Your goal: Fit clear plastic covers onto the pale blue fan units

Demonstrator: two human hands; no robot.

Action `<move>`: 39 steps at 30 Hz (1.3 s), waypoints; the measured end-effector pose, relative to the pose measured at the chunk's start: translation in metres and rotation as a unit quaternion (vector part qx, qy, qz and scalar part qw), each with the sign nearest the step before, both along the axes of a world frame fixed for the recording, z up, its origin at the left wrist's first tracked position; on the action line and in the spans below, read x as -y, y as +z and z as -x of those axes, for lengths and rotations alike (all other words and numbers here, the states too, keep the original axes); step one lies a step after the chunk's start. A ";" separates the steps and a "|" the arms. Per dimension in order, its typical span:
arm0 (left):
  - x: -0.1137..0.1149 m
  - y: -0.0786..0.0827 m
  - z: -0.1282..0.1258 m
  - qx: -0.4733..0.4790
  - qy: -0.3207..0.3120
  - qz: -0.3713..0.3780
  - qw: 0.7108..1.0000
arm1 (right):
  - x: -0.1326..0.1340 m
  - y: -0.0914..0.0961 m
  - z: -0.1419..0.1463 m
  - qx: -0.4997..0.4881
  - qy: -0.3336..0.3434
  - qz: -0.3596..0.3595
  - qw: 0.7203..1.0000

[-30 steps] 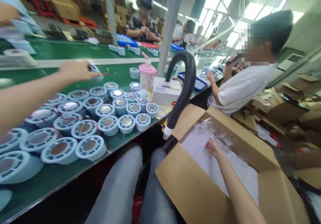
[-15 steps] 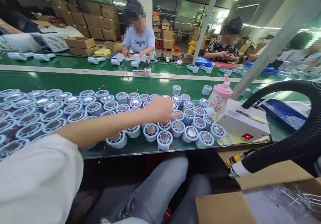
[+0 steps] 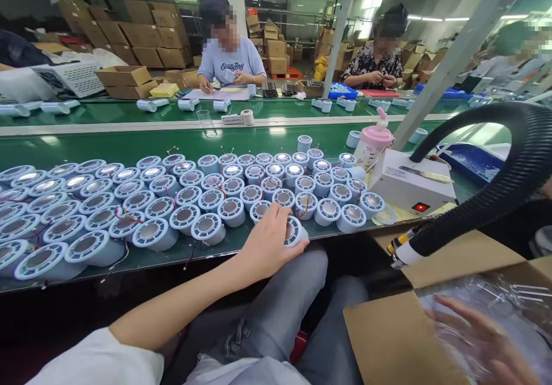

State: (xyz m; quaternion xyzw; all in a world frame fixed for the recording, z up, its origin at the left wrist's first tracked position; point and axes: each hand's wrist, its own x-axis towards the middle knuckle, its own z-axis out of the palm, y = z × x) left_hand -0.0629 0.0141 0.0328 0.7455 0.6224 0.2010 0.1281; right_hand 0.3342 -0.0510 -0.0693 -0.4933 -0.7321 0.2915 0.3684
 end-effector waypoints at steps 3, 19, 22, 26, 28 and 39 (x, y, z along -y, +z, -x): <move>0.011 -0.008 -0.005 0.321 -0.087 0.225 0.916 | 0.012 0.026 0.066 0.057 0.041 -0.052 0.996; 0.028 -0.017 -0.042 0.218 -0.291 0.146 0.920 | 0.001 0.072 0.126 0.117 0.062 0.028 0.991; 0.027 -0.026 -0.043 0.240 -0.295 0.110 0.919 | 0.005 0.079 0.127 0.052 0.072 0.060 0.994; 0.027 -0.036 -0.043 0.244 -0.297 0.087 0.919 | 0.008 0.082 0.128 -0.088 -0.001 0.147 0.985; 0.028 -0.039 -0.043 0.248 -0.315 0.115 0.909 | 0.007 0.080 0.128 -0.158 -0.029 0.184 0.970; 0.039 -0.037 -0.042 0.495 -0.201 0.389 0.750 | 0.013 0.069 0.117 -0.090 0.082 0.063 0.991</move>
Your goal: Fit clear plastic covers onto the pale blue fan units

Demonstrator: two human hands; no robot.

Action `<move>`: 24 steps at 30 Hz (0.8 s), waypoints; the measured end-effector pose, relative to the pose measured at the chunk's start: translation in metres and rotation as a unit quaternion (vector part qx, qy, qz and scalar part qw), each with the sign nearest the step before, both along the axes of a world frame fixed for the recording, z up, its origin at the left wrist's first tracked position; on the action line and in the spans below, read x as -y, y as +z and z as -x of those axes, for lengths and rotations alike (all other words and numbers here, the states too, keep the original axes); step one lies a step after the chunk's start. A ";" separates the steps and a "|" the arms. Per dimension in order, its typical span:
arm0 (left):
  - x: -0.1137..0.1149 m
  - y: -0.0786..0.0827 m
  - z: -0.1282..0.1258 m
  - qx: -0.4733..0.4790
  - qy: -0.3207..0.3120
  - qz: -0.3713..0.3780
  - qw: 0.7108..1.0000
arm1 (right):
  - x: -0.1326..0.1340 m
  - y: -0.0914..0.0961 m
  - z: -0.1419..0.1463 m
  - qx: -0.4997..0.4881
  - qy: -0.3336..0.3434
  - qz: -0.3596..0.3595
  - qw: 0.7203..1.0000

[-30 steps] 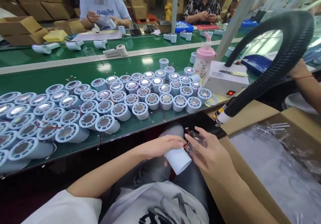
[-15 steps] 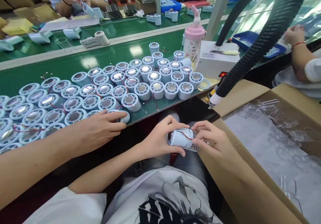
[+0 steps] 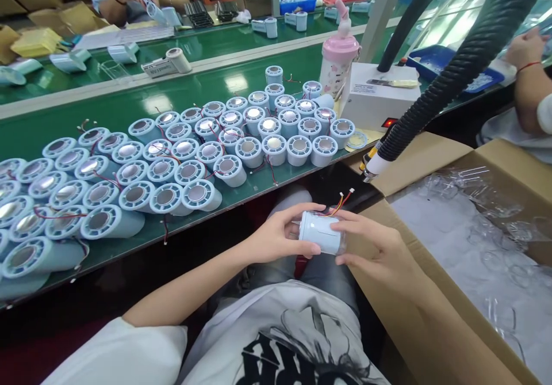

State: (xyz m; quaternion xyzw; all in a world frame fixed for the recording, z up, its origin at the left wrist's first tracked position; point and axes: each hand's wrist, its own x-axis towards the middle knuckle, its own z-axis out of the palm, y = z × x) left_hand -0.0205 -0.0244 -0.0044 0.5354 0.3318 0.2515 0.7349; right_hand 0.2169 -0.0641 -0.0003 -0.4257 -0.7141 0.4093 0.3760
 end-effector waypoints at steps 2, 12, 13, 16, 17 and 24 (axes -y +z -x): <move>0.000 0.001 0.002 0.000 -0.015 -0.009 1.000 | 0.005 0.000 -0.001 0.017 0.002 -0.018 1.000; 0.000 0.009 0.008 -0.004 -0.043 -0.136 0.990 | 0.009 0.001 -0.003 -0.082 0.030 0.124 0.988; 0.000 0.010 0.008 -0.007 -0.044 -0.142 0.989 | 0.009 0.002 -0.002 -0.092 0.029 0.138 0.986; 0.002 0.010 0.010 -0.011 -0.045 -0.162 0.986 | 0.009 0.004 -0.001 -0.114 0.028 0.179 0.977; 0.002 0.010 0.011 -0.011 -0.046 -0.167 0.985 | 0.009 0.004 -0.001 -0.119 0.026 0.192 0.974; 0.002 0.011 0.013 -0.020 -0.050 -0.192 0.980 | 0.007 0.004 0.004 -0.180 0.027 0.274 0.944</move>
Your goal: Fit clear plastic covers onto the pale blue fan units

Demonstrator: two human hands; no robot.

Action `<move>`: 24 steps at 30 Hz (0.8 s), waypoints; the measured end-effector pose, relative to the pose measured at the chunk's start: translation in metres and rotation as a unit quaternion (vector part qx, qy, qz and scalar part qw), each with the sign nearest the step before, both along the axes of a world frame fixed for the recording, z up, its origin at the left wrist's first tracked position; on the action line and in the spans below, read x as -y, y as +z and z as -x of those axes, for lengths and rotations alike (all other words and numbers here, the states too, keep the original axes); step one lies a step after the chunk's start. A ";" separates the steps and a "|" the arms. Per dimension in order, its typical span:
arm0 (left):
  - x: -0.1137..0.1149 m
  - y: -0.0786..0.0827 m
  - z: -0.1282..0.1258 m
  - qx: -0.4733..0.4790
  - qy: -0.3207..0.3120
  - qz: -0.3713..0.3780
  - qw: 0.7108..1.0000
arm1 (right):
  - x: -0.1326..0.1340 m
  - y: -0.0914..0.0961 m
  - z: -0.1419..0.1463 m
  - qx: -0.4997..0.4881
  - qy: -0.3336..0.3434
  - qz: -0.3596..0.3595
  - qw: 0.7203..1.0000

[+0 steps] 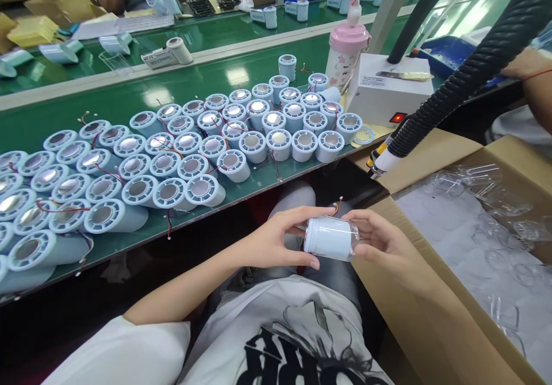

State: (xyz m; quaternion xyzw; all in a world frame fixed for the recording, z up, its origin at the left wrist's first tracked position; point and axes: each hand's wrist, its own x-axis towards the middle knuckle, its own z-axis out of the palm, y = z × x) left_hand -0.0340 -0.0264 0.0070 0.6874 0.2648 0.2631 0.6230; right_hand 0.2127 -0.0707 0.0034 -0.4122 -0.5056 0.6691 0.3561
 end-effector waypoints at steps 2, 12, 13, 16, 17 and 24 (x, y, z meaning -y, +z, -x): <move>0.000 0.000 0.000 -0.003 0.000 -0.005 1.000 | 0.000 -0.001 0.001 -0.008 -0.006 0.013 1.000; -0.002 0.000 -0.002 -0.006 0.008 0.050 0.999 | -0.006 -0.012 0.009 -0.078 -0.053 0.103 0.990; -0.003 0.000 -0.003 -0.003 0.008 0.063 0.998 | -0.005 -0.015 0.010 -0.079 -0.062 0.108 0.989; -0.006 0.000 -0.006 -0.001 0.011 0.087 0.996 | -0.004 -0.021 0.012 -0.075 -0.098 0.123 0.985; -0.007 0.001 -0.008 -0.003 0.010 0.090 0.996 | -0.003 -0.022 0.012 -0.072 -0.106 0.127 0.984; -0.008 0.014 -0.016 -0.005 0.017 0.092 0.996 | 0.003 -0.019 0.005 -0.062 -0.085 0.145 0.984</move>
